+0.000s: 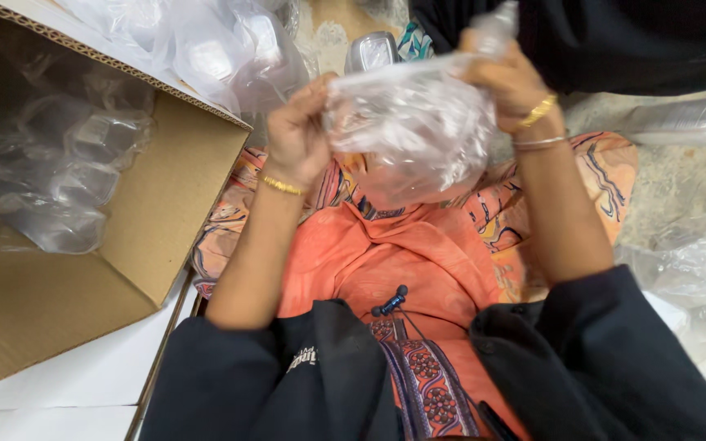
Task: The person sits on the floor and packs small white plastic containers into clear plastic bags, twisting the bags closed and placing the bagged items into a cardboard box, repeating the process one item at a time.
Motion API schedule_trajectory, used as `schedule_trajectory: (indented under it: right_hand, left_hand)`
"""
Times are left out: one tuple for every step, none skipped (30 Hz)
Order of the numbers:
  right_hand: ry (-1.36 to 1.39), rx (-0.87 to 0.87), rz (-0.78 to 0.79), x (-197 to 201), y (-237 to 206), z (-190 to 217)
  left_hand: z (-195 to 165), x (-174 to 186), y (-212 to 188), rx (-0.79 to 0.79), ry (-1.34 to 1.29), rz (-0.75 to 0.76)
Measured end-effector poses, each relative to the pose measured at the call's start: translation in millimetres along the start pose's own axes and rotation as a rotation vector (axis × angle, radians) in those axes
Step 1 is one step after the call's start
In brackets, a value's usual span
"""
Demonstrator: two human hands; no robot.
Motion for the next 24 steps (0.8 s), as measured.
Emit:
schedule_trajectory:
  right_hand:
    - [-0.192,0.017,-0.050,-2.9,14.8,-11.7]
    - [-0.379,0.032,-0.105,-4.6,28.9,-23.5]
    - [-0.551,0.047,-0.142,-5.1,46.2,-34.1]
    - [-0.724,0.064,-0.179,-6.9,65.2,-45.1]
    - [-0.833,0.137,-0.212,-9.7,82.0,-55.6]
    - [-0.943,0.209,-0.241,-14.2,94.9,-65.9]
    - [-1.048,0.277,-0.259,-23.0,100.2,-78.4]
    - [-1.151,0.348,-0.275,-31.7,102.4,-82.5]
    - [-1.233,0.281,-0.364,-36.0,101.4,-87.3]
    - [-1.312,0.211,-0.453,-42.7,96.0,-97.6]
    - [-1.389,0.137,-0.543,-51.3,95.1,-100.7]
    - [-1.340,0.111,-0.571,-58.0,99.4,-100.2]
    - [-1.292,0.074,-0.592,-65.9,99.0,-101.6]
    - [-1.241,0.040,-0.617,-75.1,98.9,-103.1]
    - [-1.233,0.050,-0.585,-85.9,108.3,-101.4]
    - [-1.225,0.060,-0.552,-98.0,117.8,-100.8]
    - [-1.214,0.057,-0.510,-109.6,120.9,-103.3]
    - [-1.248,0.215,-0.510,-119.9,124.1,-104.2]
    - [-1.276,0.380,-0.509,-128.8,129.1,-104.0]
    - [-1.300,0.548,-0.505,-134.9,132.5,-103.5]
    - [-1.250,0.630,-0.534,-135.2,133.3,-101.0]
    - [-1.200,0.712,-0.561,-129.9,132.7,-97.5]
    - [-1.152,0.793,-0.585,-122.6,130.0,-95.0]
    - [-0.831,0.559,-0.616,-109.7,125.8,-95.2]
  left_hand:
    - [-0.6,11.6,10.3,-0.055,-0.020,0.063]
    - [1.3,24.6,22.8,-0.086,-0.047,0.090]
    - [5.5,38.5,38.3,-0.171,0.055,-0.016]
    - [11.6,51.2,55.8,-0.266,0.206,-0.157]
    - [19.1,63.5,71.4,-0.349,0.380,-0.311]
    - [27.8,73.8,84.1,-0.440,0.640,-0.469]
    - [36.3,83.1,91.4,-0.514,0.920,-0.625]
    - [44.9,90.9,94.8,-0.555,1.142,-0.769]
    - [50.4,97.7,96.6,-0.575,1.217,-0.803]
    - [56.4,102.9,94.4,-0.594,1.293,-0.837]
    - [59.5,105.7,92.8,-0.611,1.369,-0.870]
    - [61.4,106.5,91.9,-0.584,1.209,-0.911]
    - [65.1,108.5,87.7,-0.531,1.004,-0.931]
    - [68.3,110.6,82.5,-0.485,0.773,-0.959]
    - [70.5,113.0,80.4,-0.415,0.532,-0.900]
    - [72.7,112.0,76.9,-0.344,0.263,-0.842]
    - [73.0,111.5,72.8,-0.285,0.043,-0.799]
    - [73.1,110.4,68.8,-0.278,-0.064,-0.750]
    - [71.8,109.7,65.3,-0.269,-0.172,-0.700]
    - [70.9,109.2,62.3,-0.265,-0.254,-0.650]
    - [71.4,109.0,59.5,-0.261,-0.300,-0.621]
    - [71.3,109.6,57.8,-0.256,-0.334,-0.594]
    - [73.3,109.8,57.6,-0.249,-0.368,-0.564]
    - [74.6,110.6,57.8,-0.243,-0.379,-0.547]
Point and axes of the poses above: each hand's wrist, its own y-axis towards the middle knuckle, its own x-axis out of the back of the hand, z = x × y, the point moved 1 cm from there along y, towards the middle knuckle, and after that the axes turned 1 degree about x, right-handed, at the moved point
